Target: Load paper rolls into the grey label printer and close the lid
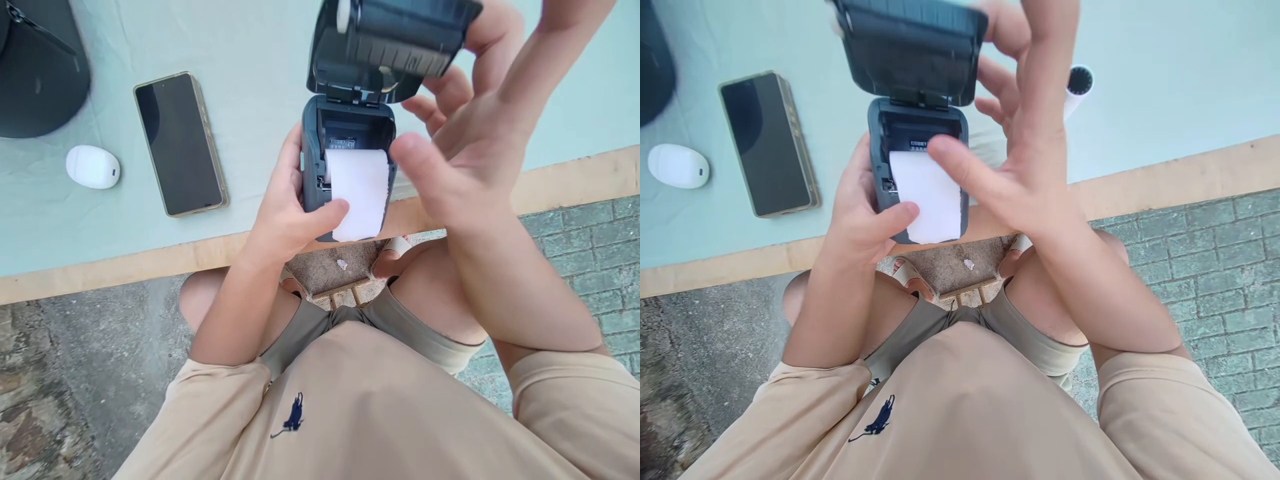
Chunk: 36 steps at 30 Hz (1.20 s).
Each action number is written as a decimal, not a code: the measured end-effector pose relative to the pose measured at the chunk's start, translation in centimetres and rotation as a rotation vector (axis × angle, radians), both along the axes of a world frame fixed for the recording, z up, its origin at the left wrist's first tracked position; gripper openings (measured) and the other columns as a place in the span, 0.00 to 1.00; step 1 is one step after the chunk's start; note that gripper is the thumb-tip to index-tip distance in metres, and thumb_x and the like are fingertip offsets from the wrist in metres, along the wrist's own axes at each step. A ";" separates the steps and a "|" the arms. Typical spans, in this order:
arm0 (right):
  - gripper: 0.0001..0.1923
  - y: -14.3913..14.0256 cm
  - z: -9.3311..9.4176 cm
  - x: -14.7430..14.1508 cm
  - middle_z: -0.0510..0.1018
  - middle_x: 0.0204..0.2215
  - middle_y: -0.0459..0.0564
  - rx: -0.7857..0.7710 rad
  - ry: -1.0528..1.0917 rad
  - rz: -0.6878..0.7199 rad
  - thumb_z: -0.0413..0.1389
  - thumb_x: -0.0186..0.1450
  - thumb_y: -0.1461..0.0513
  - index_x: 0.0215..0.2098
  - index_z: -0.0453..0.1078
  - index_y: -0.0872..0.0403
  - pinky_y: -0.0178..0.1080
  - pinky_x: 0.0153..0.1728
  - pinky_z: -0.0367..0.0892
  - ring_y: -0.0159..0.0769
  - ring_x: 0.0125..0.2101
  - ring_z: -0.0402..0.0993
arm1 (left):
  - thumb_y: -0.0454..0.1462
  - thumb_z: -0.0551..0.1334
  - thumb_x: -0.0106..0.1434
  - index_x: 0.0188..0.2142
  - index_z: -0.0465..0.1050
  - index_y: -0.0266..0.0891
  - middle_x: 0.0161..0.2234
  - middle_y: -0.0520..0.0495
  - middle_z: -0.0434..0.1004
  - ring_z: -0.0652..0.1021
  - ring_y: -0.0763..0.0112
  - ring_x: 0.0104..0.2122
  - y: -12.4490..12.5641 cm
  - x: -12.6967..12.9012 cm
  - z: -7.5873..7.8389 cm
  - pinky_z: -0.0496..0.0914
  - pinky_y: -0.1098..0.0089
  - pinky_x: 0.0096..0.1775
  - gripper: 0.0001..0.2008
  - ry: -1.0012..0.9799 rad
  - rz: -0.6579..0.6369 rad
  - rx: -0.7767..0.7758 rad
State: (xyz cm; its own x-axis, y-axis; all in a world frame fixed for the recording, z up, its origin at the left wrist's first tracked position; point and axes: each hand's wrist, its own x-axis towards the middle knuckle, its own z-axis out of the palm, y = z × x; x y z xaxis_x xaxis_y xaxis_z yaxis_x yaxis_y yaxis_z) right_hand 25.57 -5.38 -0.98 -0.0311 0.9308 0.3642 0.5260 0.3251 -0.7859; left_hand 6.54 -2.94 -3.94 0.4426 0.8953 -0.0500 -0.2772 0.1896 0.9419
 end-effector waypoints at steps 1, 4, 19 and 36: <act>0.26 0.0 0.2 -0.2 0.61 0.61 0.42 0.042 0.056 -0.021 0.53 0.67 0.53 0.61 0.51 0.38 0.37 0.54 0.74 0.28 0.56 0.71 | 0.36 0.69 0.49 0.54 0.68 0.45 0.52 0.44 0.76 0.77 0.52 0.51 0.0 0.0 0.0 0.75 0.60 0.48 0.31 0.008 -0.007 0.015; 0.07 0.4 0.6 -0.7 0.71 0.43 0.43 0.210 0.110 -0.022 0.52 0.69 0.59 0.45 0.67 0.46 0.40 0.53 0.74 0.28 0.49 0.72 | 0.39 0.70 0.49 0.56 0.67 0.44 0.51 0.44 0.75 0.76 0.52 0.50 0.2 -0.1 -0.4 0.75 0.60 0.47 0.33 0.054 -0.018 0.050; 0.23 0.7 -0.7 0.6 0.66 0.54 0.53 -0.023 0.070 0.271 0.60 0.62 0.54 0.52 0.64 0.53 0.42 0.53 0.74 0.39 0.59 0.63 | 0.54 0.66 0.43 0.63 0.50 0.47 0.50 0.41 0.71 0.78 0.61 0.39 1.5 0.3 -4.4 0.73 0.64 0.31 0.49 0.090 -0.037 0.404; 0.27 0.9 -0.7 0.4 0.65 0.60 0.45 -0.239 0.400 0.380 0.60 0.63 0.55 0.58 0.60 0.46 0.37 0.49 0.75 0.32 0.54 0.71 | 0.55 0.71 0.47 0.59 0.60 0.50 0.61 0.42 0.67 0.74 0.48 0.59 1.9 -0.2 -4.2 0.76 0.53 0.52 0.43 -0.098 -0.127 0.282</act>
